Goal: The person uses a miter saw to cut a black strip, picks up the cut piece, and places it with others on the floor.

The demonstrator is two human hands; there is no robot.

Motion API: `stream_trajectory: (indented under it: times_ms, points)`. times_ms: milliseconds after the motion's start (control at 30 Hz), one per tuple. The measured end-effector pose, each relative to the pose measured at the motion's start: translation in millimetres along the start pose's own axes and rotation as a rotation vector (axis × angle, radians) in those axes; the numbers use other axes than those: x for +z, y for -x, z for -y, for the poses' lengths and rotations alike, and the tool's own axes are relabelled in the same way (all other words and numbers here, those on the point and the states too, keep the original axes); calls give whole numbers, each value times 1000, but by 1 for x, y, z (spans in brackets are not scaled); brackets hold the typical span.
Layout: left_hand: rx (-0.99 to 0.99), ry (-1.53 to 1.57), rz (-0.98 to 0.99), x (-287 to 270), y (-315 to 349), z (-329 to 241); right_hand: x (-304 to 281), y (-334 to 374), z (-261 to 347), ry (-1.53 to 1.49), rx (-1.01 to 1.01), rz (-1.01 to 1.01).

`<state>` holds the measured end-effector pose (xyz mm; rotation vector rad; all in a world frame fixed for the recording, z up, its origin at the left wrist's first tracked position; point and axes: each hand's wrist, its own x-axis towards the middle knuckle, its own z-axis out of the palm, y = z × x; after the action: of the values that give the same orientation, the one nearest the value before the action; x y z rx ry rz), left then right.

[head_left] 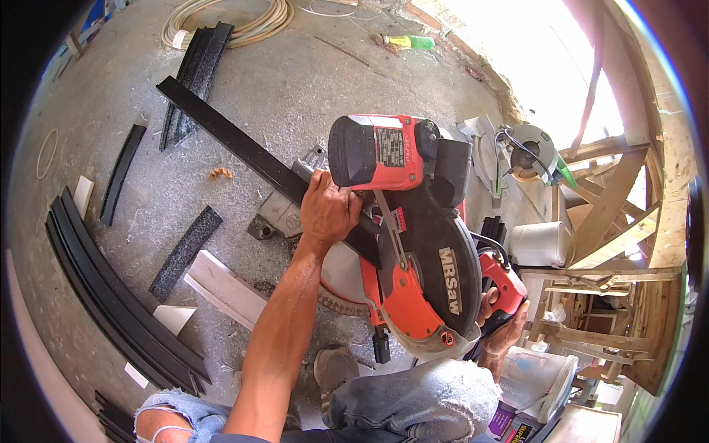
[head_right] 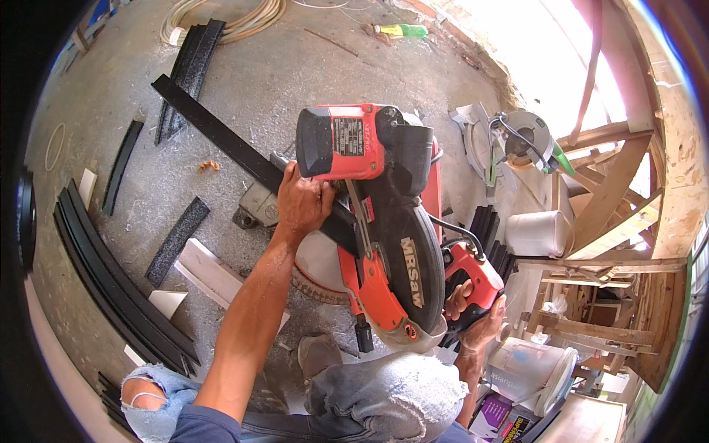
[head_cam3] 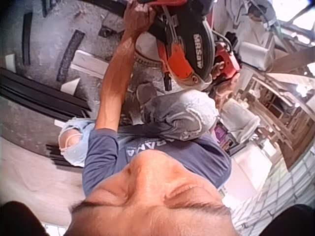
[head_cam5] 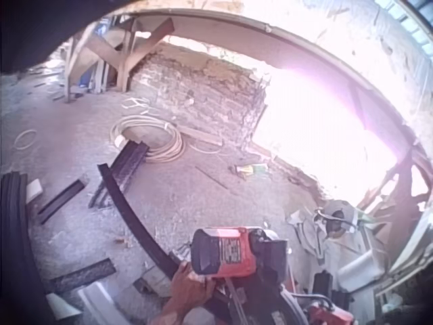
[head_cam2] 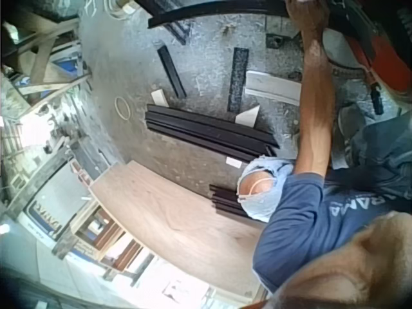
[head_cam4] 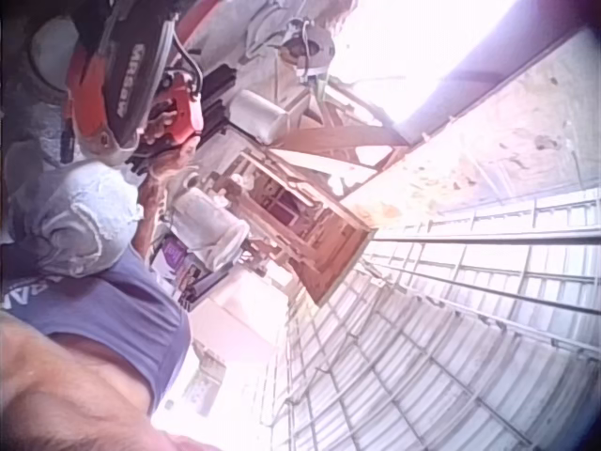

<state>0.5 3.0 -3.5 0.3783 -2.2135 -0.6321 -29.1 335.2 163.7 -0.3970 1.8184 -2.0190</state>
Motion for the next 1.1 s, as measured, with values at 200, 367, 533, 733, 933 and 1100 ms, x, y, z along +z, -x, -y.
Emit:
stream_trajectory:
  times_ms: [200,367,533,733,933,1100]
  points:
    - [6,3,-10,1,0,0,-3,0,-2,-33,5,14]
    - [5,21,-19,2,1,0,-2,1,-2,-2,1,2]
    - [-28,-15,106,1,4,2,-2,1,-3,6,-11,7]
    - [-29,-9,92,1,4,2,0,1,-1,40,-7,-3]
    - [-36,-18,88,0,4,0,-2,0,1,38,3,9]
    - [-32,-16,83,0,4,1,-1,1,0,31,-5,5]
